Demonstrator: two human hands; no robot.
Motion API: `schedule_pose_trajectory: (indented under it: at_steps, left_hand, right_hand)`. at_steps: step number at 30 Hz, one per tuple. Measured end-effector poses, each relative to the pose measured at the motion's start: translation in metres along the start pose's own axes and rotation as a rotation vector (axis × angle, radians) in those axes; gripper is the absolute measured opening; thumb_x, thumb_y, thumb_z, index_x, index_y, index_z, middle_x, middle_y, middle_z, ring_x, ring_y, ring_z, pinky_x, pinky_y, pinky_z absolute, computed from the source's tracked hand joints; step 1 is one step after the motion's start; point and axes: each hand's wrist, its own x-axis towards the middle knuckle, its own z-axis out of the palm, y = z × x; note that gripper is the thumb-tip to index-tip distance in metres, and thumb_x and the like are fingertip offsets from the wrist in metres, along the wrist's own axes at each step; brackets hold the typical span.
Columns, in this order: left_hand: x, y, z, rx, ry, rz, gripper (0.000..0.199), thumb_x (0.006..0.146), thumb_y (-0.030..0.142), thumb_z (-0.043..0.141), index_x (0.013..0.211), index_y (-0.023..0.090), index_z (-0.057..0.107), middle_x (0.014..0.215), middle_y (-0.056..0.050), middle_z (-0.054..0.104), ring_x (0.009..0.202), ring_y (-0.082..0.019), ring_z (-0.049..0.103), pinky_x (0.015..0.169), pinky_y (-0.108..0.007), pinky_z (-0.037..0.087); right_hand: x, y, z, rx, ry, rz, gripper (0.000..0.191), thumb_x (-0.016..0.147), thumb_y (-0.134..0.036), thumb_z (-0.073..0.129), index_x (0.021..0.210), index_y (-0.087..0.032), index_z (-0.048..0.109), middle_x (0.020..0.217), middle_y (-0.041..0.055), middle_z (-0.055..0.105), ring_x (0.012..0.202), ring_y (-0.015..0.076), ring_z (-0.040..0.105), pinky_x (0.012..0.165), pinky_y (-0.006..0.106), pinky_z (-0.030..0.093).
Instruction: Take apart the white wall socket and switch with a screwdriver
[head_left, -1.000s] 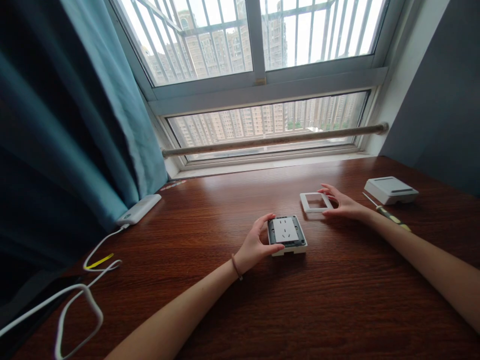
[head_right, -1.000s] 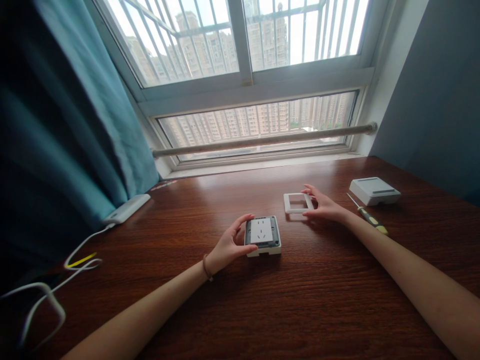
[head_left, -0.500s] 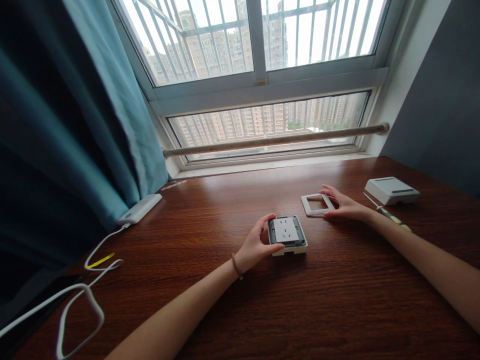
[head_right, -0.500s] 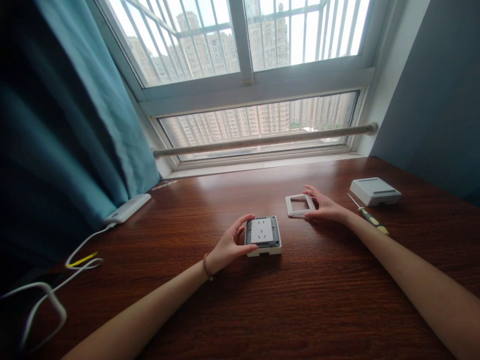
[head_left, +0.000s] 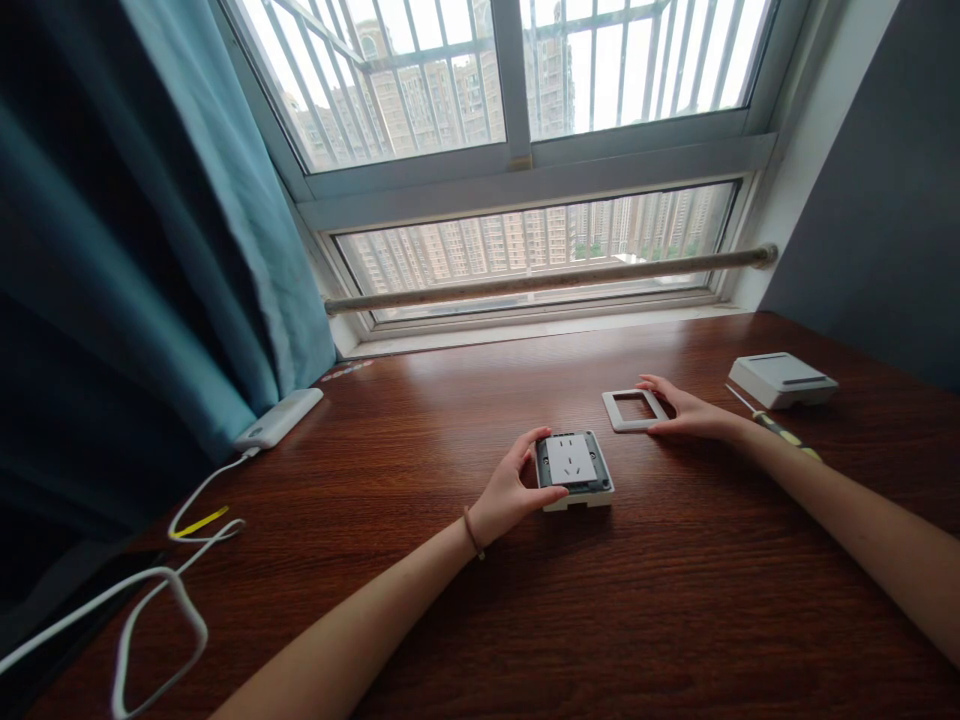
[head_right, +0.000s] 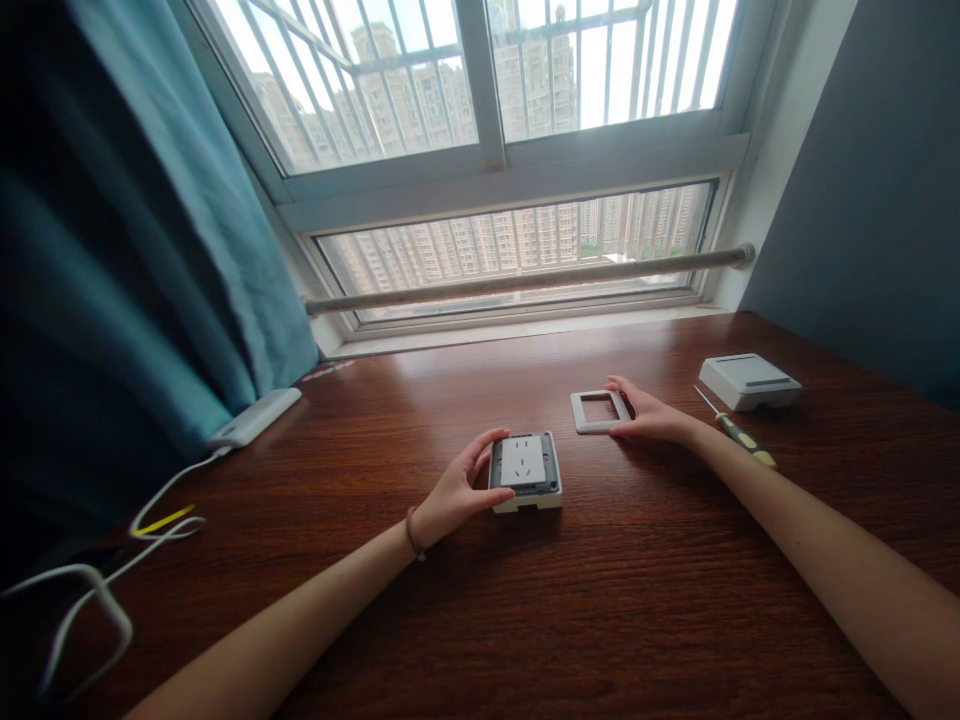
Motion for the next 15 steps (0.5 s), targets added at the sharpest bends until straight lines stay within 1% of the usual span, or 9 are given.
schedule_pose_trajectory:
  at_steps: [7,12,15]
  left_hand:
    - [0.0001,-0.0018,-0.0010,0.014,-0.004,0.008,0.075,0.061,0.021,0.075,0.126,0.019,0.037,0.125,-0.011,0.048,0.117,-0.026,0.046,0.101,-0.039,0.037]
    - [-0.0001,-0.0022,-0.0010,0.026,-0.004,0.018,0.074,0.061,0.021,0.075,0.126,0.019,0.038,0.126,-0.011,0.047,0.118,-0.026,0.045,0.101,-0.038,0.037]
    - [0.0001,-0.0023,-0.0010,0.044,-0.004,0.024,0.074,0.061,0.021,0.075,0.126,0.019,0.038,0.129,-0.011,0.045,0.119,-0.026,0.044,0.102,-0.038,0.035]
  right_hand:
    - [0.0007,0.0006,-0.0004,-0.005,0.005,-0.001,0.094,0.059,-0.038,0.073,0.137,-0.020,0.023,0.139,0.0122,0.036,0.127,0.0312,0.034,0.108,0.043,0.024]
    - [0.0013,-0.0001,-0.0030,-0.048,-0.042,0.003,0.097,0.063,-0.039,0.071,0.140,-0.017,0.016,0.140,0.0142,0.033,0.129,0.0298,0.031,0.109,0.041,0.022]
    - [0.0005,-0.0031,-0.0049,-0.076,-0.070,0.011,0.098,0.065,-0.040,0.069,0.142,-0.019,0.011,0.142,0.0125,0.031,0.130,0.0285,0.028,0.109,0.041,0.020]
